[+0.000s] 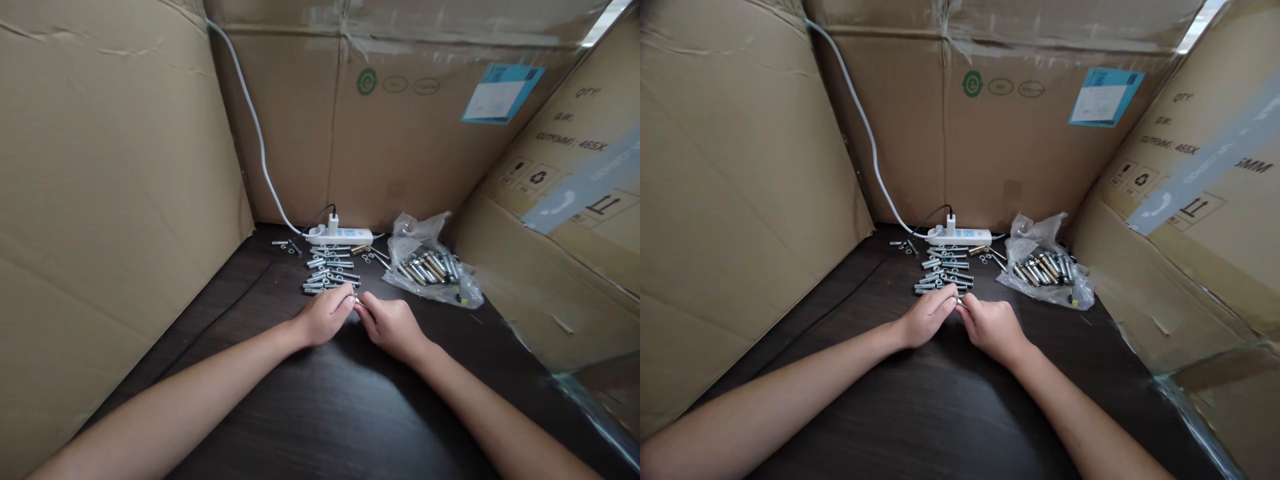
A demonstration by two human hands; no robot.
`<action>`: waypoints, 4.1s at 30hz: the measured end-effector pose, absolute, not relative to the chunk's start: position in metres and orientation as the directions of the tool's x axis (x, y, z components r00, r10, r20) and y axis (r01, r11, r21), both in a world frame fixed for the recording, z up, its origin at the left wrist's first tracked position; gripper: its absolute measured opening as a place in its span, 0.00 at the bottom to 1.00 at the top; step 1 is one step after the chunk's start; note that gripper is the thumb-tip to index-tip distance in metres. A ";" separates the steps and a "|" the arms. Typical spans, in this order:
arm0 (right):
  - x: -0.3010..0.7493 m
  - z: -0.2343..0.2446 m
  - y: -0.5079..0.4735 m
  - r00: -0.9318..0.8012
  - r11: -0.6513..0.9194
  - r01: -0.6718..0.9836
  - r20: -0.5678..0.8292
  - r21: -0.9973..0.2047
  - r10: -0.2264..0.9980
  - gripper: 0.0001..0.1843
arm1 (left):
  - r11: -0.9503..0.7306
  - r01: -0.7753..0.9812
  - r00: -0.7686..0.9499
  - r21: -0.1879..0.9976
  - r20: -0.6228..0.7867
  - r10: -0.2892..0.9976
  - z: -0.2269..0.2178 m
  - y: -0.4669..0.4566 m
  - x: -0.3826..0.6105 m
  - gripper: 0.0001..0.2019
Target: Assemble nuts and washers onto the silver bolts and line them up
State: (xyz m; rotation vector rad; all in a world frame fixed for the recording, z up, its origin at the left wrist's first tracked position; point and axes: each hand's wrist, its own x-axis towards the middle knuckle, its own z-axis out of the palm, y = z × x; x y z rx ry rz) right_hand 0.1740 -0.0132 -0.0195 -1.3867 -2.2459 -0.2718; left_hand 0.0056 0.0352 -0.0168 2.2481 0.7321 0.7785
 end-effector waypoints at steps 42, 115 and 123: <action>0.285 -0.037 0.029 0.046 -0.057 0.998 0.510 0.006 0.859 0.13 | -0.759 0.378 0.756 0.530 0.297 0.584 -0.010 0.033 0.000 0.10; 0.173 -0.017 -0.017 -0.353 0.483 0.833 0.415 -0.268 0.839 0.10 | -0.785 0.343 0.732 0.515 0.378 0.567 -0.015 0.037 0.000 0.11; 0.172 -0.018 -0.017 -0.309 0.487 0.828 0.498 -0.279 0.811 0.08 | -0.810 0.297 0.681 0.505 0.483 0.550 -0.004 0.031 -0.003 0.08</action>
